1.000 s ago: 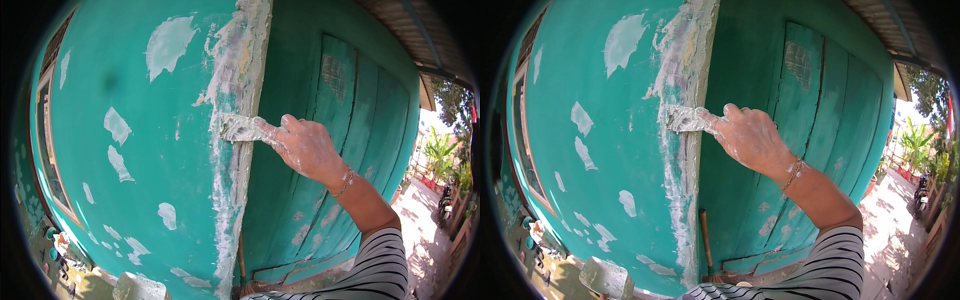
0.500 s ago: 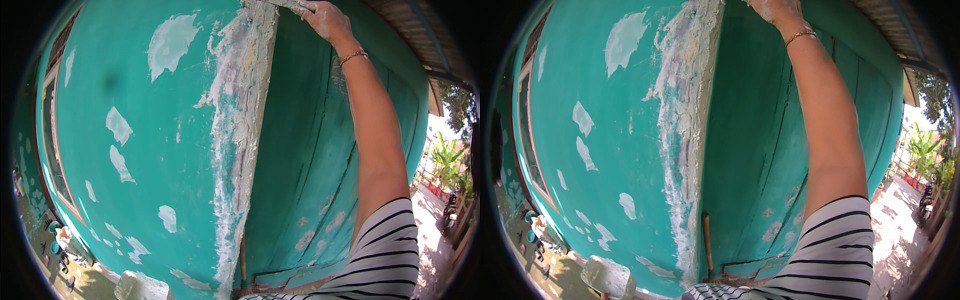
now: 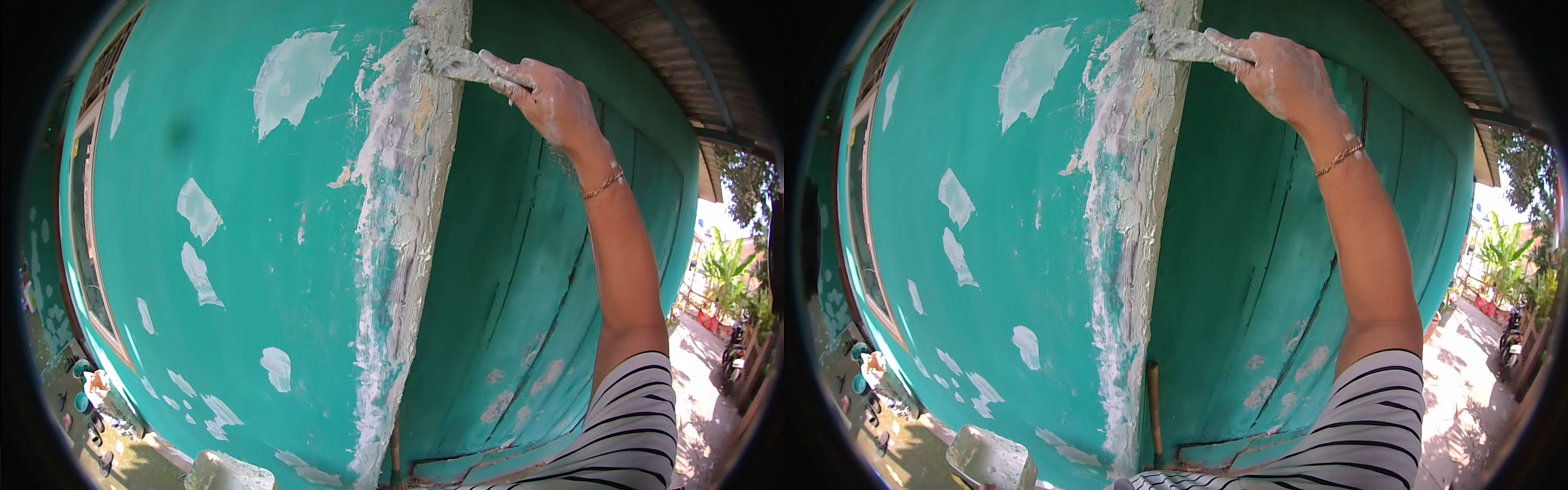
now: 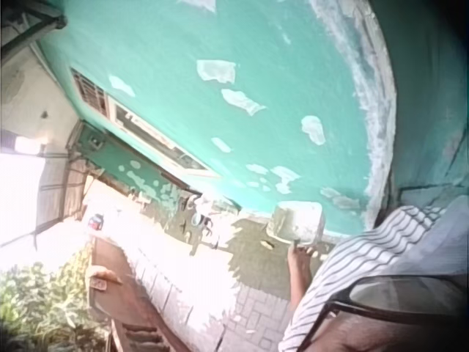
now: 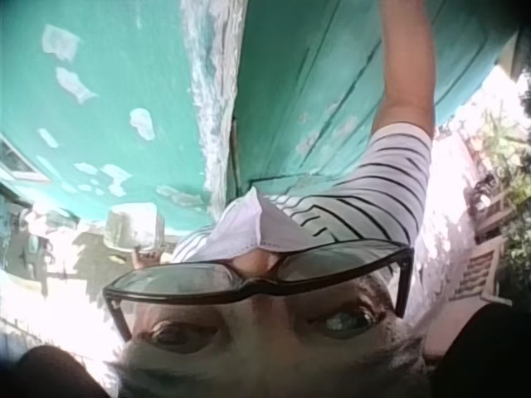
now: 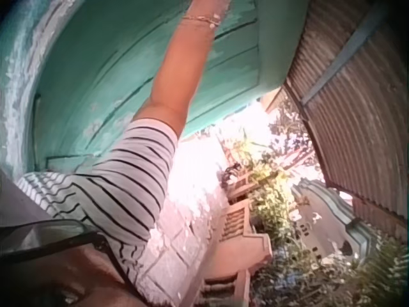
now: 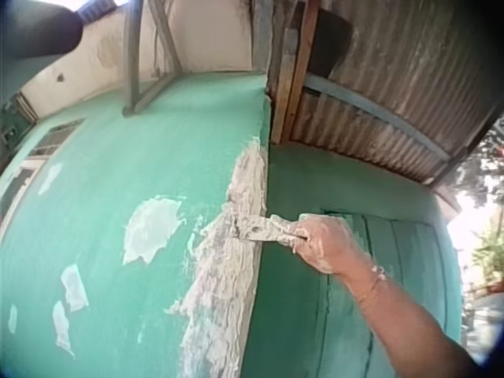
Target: The person applies wall filler to a damaged exterior corner using a putty knife, repeatedly scooping material from a plastic container and smoothing it over the surface.
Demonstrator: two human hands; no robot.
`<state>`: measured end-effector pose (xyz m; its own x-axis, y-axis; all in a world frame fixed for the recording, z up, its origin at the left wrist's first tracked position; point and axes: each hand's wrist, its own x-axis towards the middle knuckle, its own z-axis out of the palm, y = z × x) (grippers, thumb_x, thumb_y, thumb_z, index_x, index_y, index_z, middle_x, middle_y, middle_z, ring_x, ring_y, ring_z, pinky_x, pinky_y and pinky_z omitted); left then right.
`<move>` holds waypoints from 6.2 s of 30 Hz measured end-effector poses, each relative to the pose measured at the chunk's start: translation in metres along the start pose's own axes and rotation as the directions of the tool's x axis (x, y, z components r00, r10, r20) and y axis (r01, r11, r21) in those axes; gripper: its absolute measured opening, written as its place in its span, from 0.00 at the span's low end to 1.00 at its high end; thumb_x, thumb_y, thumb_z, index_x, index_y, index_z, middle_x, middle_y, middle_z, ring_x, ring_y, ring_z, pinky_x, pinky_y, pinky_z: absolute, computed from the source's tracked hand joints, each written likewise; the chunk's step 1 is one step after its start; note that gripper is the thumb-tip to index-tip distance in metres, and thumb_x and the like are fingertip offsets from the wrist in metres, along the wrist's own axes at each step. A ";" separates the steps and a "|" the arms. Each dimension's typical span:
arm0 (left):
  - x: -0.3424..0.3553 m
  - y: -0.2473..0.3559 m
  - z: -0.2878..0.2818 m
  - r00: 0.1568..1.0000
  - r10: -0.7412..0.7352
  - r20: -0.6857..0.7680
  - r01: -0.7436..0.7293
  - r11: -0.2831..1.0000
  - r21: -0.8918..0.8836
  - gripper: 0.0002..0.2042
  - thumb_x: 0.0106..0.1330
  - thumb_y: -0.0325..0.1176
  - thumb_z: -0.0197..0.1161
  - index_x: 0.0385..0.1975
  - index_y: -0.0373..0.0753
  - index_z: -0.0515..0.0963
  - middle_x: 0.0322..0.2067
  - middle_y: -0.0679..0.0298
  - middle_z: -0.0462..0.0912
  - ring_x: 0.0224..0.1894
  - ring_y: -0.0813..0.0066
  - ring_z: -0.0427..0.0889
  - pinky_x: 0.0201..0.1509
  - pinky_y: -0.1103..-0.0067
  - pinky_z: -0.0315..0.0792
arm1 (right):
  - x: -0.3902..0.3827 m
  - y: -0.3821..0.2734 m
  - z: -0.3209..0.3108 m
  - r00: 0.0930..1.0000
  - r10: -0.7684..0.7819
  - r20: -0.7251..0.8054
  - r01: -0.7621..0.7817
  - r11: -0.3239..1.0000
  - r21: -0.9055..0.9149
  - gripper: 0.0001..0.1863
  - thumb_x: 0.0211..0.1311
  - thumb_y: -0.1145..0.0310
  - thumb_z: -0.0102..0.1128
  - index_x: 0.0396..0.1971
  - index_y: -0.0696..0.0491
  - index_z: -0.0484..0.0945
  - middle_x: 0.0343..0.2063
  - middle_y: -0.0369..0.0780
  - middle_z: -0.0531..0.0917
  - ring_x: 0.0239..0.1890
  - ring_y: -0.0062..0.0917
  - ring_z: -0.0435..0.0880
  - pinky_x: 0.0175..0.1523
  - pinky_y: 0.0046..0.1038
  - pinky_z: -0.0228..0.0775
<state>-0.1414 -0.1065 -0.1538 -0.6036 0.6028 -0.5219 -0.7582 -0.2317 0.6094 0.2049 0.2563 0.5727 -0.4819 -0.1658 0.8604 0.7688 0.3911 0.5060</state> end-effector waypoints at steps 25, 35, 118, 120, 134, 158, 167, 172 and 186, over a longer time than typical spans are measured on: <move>0.000 0.017 0.010 0.983 0.132 -0.127 -0.140 0.989 -0.052 0.32 0.57 0.57 0.67 0.57 0.48 0.66 0.50 0.55 0.69 0.53 0.51 0.71 0.62 0.43 0.67 | 0.073 0.019 0.011 0.989 0.146 -0.027 -0.147 0.988 -0.054 0.22 0.67 0.46 0.54 0.53 0.40 0.82 0.36 0.42 0.87 0.44 0.45 0.83 0.50 0.41 0.74; 0.020 0.016 0.047 0.997 0.071 -0.023 -0.073 0.990 -0.117 0.29 0.59 0.54 0.66 0.57 0.47 0.67 0.48 0.54 0.69 0.51 0.54 0.70 0.61 0.45 0.69 | 0.190 0.164 0.055 0.976 0.162 -0.149 -0.150 0.985 0.086 0.24 0.66 0.46 0.57 0.53 0.45 0.82 0.38 0.47 0.87 0.42 0.44 0.84 0.48 0.38 0.74; -0.058 0.017 0.038 0.992 0.105 0.074 -0.112 0.990 0.090 0.30 0.64 0.57 0.61 0.59 0.43 0.69 0.48 0.56 0.74 0.52 0.55 0.74 0.61 0.41 0.69 | 0.011 0.020 0.041 0.992 0.123 -0.017 -0.104 0.898 0.427 0.22 0.63 0.43 0.62 0.54 0.34 0.84 0.26 0.34 0.87 0.33 0.28 0.85 0.41 0.33 0.75; -0.044 0.017 0.031 0.988 0.113 0.107 -0.121 0.990 0.069 0.31 0.65 0.57 0.60 0.61 0.42 0.68 0.51 0.55 0.73 0.54 0.54 0.73 0.61 0.42 0.69 | 0.044 0.054 0.052 0.986 0.126 -0.106 -0.086 0.941 0.327 0.23 0.65 0.49 0.63 0.58 0.37 0.81 0.24 0.32 0.81 0.27 0.20 0.77 0.38 0.24 0.70; -0.084 0.009 0.051 0.986 0.129 0.106 -0.138 0.987 0.085 0.28 0.70 0.52 0.55 0.63 0.40 0.66 0.54 0.54 0.72 0.54 0.55 0.73 0.59 0.47 0.70 | -0.203 -0.113 0.007 0.954 -0.237 0.182 0.150 0.908 0.392 0.23 0.59 0.58 0.67 0.56 0.39 0.82 0.22 0.35 0.71 0.22 0.28 0.75 0.27 0.31 0.66; -0.100 0.070 0.072 0.979 0.036 0.199 -0.092 0.956 0.278 0.30 0.67 0.49 0.58 0.64 0.40 0.66 0.57 0.56 0.75 0.56 0.57 0.77 0.46 0.55 0.79 | -0.242 -0.153 0.012 0.967 0.187 0.175 -0.248 0.853 0.459 0.22 0.54 0.64 0.70 0.51 0.48 0.83 0.26 0.36 0.77 0.26 0.31 0.77 0.32 0.32 0.66; -0.071 0.078 0.066 0.972 -0.089 0.218 0.014 0.946 0.323 0.31 0.65 0.52 0.60 0.63 0.40 0.67 0.55 0.56 0.79 0.53 0.56 0.81 0.40 0.58 0.84 | -0.369 -0.237 0.017 0.906 -0.004 0.423 -0.220 0.849 0.480 0.17 0.52 0.63 0.69 0.44 0.50 0.84 0.30 0.36 0.79 0.30 0.31 0.80 0.34 0.34 0.68; -0.071 0.091 0.077 0.976 -0.111 0.187 0.022 0.905 0.425 0.28 0.68 0.51 0.56 0.63 0.41 0.67 0.56 0.56 0.78 0.53 0.56 0.81 0.40 0.58 0.84 | -0.371 -0.240 0.022 0.931 0.039 0.363 -0.226 0.843 0.489 0.13 0.51 0.64 0.70 0.38 0.49 0.84 0.30 0.36 0.80 0.31 0.31 0.80 0.36 0.35 0.68; -0.056 0.092 0.082 0.960 -0.209 0.185 0.086 0.852 0.516 0.33 0.64 0.52 0.62 0.64 0.39 0.66 0.57 0.56 0.77 0.54 0.58 0.81 0.43 0.58 0.85 | -0.401 -0.268 0.021 0.858 0.097 0.504 -0.361 0.813 0.458 0.13 0.51 0.64 0.69 0.37 0.50 0.83 0.32 0.38 0.81 0.33 0.34 0.82 0.39 0.36 0.71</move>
<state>-0.1567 -0.0989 -0.0192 -0.3756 0.7686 -0.5178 -0.5709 0.2482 0.7826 0.1827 0.2372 0.0908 -0.5506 0.3516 0.7571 0.6061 0.7921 0.0729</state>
